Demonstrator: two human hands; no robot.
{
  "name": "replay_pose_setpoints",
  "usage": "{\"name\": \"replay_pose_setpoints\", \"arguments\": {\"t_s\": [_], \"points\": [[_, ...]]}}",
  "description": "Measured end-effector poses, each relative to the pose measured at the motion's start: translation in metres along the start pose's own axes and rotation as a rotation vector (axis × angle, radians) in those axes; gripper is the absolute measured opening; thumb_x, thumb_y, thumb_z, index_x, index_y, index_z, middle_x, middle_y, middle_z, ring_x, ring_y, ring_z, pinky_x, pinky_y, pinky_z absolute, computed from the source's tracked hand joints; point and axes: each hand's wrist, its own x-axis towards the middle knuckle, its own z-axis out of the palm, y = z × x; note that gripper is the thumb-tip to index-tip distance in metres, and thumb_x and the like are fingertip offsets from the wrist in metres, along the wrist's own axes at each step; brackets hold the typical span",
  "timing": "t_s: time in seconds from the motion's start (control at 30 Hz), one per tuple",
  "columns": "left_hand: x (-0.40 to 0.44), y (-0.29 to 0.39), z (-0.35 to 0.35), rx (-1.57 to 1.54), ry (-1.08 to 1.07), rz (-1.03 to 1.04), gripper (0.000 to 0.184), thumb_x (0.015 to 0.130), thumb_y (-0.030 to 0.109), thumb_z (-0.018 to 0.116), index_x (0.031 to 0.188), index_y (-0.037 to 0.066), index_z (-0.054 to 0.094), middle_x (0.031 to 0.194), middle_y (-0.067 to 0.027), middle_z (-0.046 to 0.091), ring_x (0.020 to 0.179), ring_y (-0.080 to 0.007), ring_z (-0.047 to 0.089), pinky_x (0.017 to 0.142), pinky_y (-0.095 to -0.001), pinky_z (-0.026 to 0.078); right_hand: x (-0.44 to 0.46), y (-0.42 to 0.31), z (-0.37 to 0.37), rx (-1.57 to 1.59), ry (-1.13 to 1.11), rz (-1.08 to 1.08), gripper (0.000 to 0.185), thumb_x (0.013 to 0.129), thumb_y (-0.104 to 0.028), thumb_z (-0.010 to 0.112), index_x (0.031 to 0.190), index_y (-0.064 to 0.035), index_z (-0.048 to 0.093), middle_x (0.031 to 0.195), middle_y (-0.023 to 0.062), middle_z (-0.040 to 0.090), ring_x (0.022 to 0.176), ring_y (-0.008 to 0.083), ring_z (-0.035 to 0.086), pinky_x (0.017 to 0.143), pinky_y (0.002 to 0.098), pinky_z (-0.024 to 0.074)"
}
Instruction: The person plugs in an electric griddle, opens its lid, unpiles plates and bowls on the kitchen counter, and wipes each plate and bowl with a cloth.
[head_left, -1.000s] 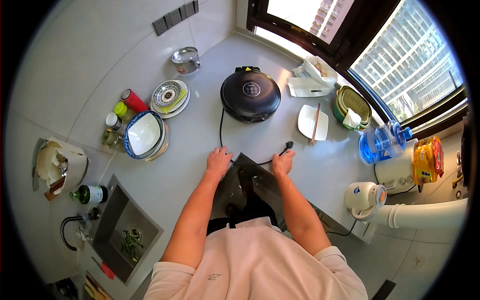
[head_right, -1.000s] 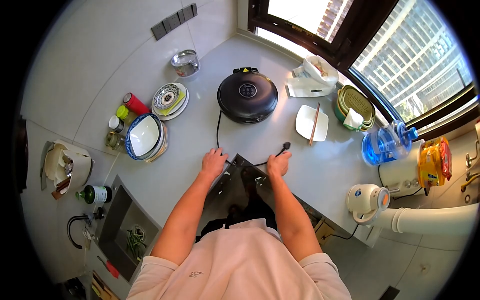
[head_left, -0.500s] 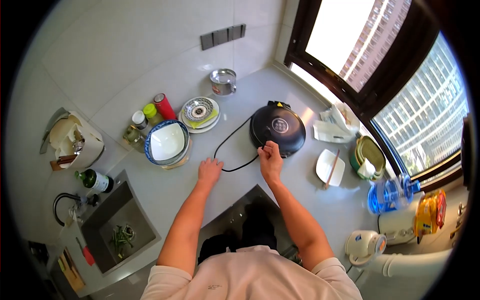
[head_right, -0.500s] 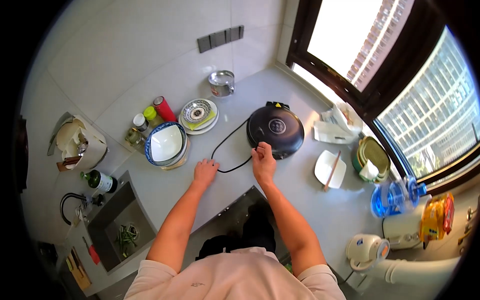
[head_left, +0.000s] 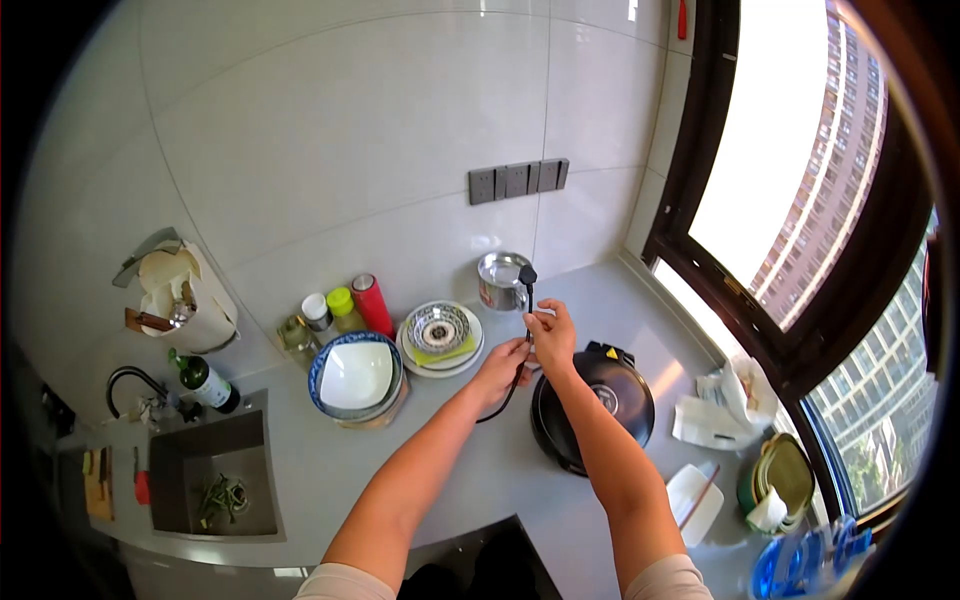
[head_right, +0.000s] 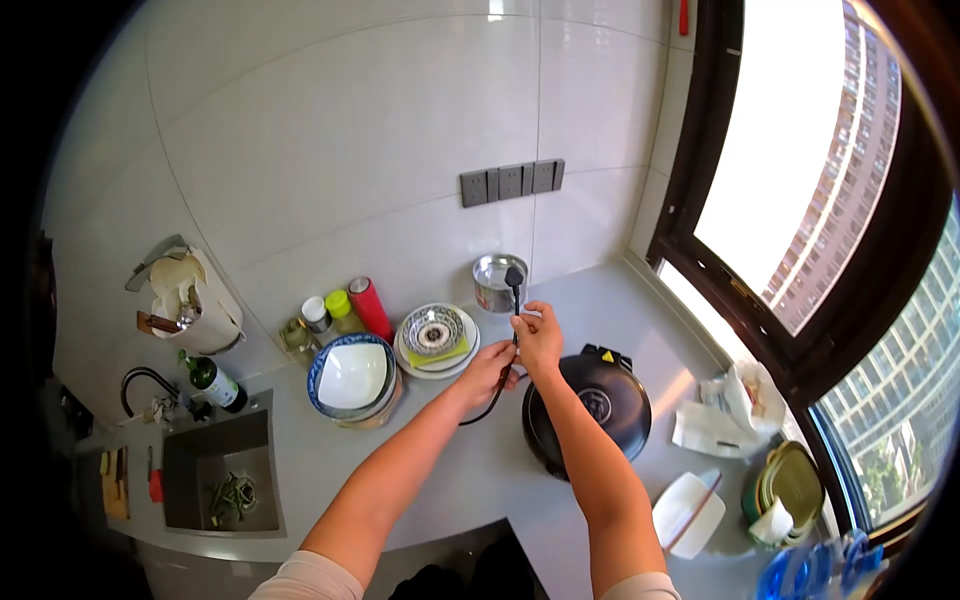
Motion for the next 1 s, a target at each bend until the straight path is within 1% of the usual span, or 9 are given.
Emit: {"name": "replay_pose_setpoints", "arguments": {"t_s": [0.1,0.17,0.27,0.33,0.43,0.47,0.57,0.73,1.0], "points": [[0.051,0.025,0.003,0.049,0.147,0.149,0.027,0.109,0.027,0.051,0.119,0.005,0.062,0.094,-0.0028,0.063,0.059,-0.0089,0.046,0.051,-0.0269,0.039,0.038,0.004,0.001,0.080,-0.049,-0.003,0.028,0.092,-0.011,0.075,0.114,-0.0050,0.057,0.094,0.0085,0.076,0.078,0.0122,0.068,0.062,0.0282,0.0560],[0.075,0.039,0.001,0.168,0.200,0.196,0.025,0.109,0.026,0.053,0.117,0.006,0.064,0.093,-0.0017,0.062,0.058,-0.0072,0.046,0.049,-0.0251,0.038,0.068,0.001,0.001,-0.023,-0.050,-0.055,0.027,0.092,-0.013,0.076,0.110,-0.0050,0.058,0.094,0.0085,0.076,0.081,0.0113,0.068,0.060,0.0279,0.0558],[0.122,0.042,-0.022,0.161,0.254,0.359,0.023,0.108,0.024,0.053,0.117,0.007,0.065,0.092,-0.0001,0.062,0.057,-0.0053,0.045,0.048,-0.0236,0.036,0.102,-0.012,0.006,-0.220,-0.075,-0.229,0.025,0.089,-0.019,0.080,0.100,-0.0055,0.062,0.094,0.0101,0.076,0.082,0.0192,0.070,0.070,0.0341,0.0559],[0.140,0.052,-0.034,0.133,0.305,0.375,0.023,0.109,0.024,0.053,0.118,0.007,0.065,0.092,0.0006,0.062,0.058,-0.0047,0.046,0.048,-0.0231,0.036,0.125,-0.014,0.015,-0.272,-0.063,-0.323,0.027,0.086,-0.023,0.083,0.096,-0.0061,0.064,0.090,0.0103,0.072,0.083,0.0245,0.067,0.077,0.0371,0.0529],[0.163,0.072,-0.055,0.156,0.320,0.399,0.023,0.110,0.024,0.050,0.115,0.008,0.064,0.092,0.0010,0.062,0.062,-0.0060,0.046,0.050,-0.0232,0.039,0.148,-0.019,0.032,-0.308,0.082,-0.383,0.031,0.084,-0.027,0.085,0.094,-0.0065,0.063,0.085,0.0078,0.066,0.083,0.0224,0.062,0.074,0.0369,0.0507],[0.169,0.076,-0.063,0.170,0.320,0.416,0.022,0.110,0.024,0.050,0.115,0.008,0.064,0.093,0.0011,0.062,0.062,-0.0058,0.046,0.050,-0.0228,0.039,0.157,-0.018,0.036,-0.284,0.091,-0.383,0.036,0.083,-0.033,0.086,0.091,-0.0068,0.062,0.081,0.0062,0.061,0.080,0.0226,0.057,0.071,0.0376,0.0477],[0.173,0.087,-0.084,0.241,0.322,0.404,0.021,0.111,0.023,0.049,0.112,0.008,0.064,0.093,0.0013,0.062,0.061,-0.0050,0.045,0.049,-0.0217,0.036,0.180,-0.024,0.051,-0.323,0.148,-0.357,0.039,0.083,-0.037,0.085,0.089,-0.0071,0.060,0.080,0.0057,0.060,0.079,0.0232,0.057,0.068,0.0382,0.0459],[0.180,0.104,-0.103,0.343,0.319,0.368,0.024,0.111,0.023,0.046,0.108,0.007,0.064,0.092,0.0009,0.062,0.058,-0.0048,0.041,0.050,-0.0214,0.035,0.217,-0.022,0.080,-0.357,0.145,-0.332,0.050,0.082,-0.050,0.082,0.086,-0.0069,0.057,0.069,0.0057,0.057,0.067,0.0249,0.054,0.060,0.0408,0.0435],[0.204,0.104,-0.120,0.326,0.367,0.395,0.022,0.110,0.020,0.049,0.111,0.006,0.066,0.090,0.0003,0.065,0.057,-0.0041,0.041,0.051,-0.0205,0.036,0.246,-0.013,0.099,-0.422,0.102,-0.271,0.054,0.082,-0.056,0.080,0.083,-0.0071,0.058,0.067,0.0065,0.060,0.062,0.0270,0.056,0.057,0.0416,0.0438]]}}
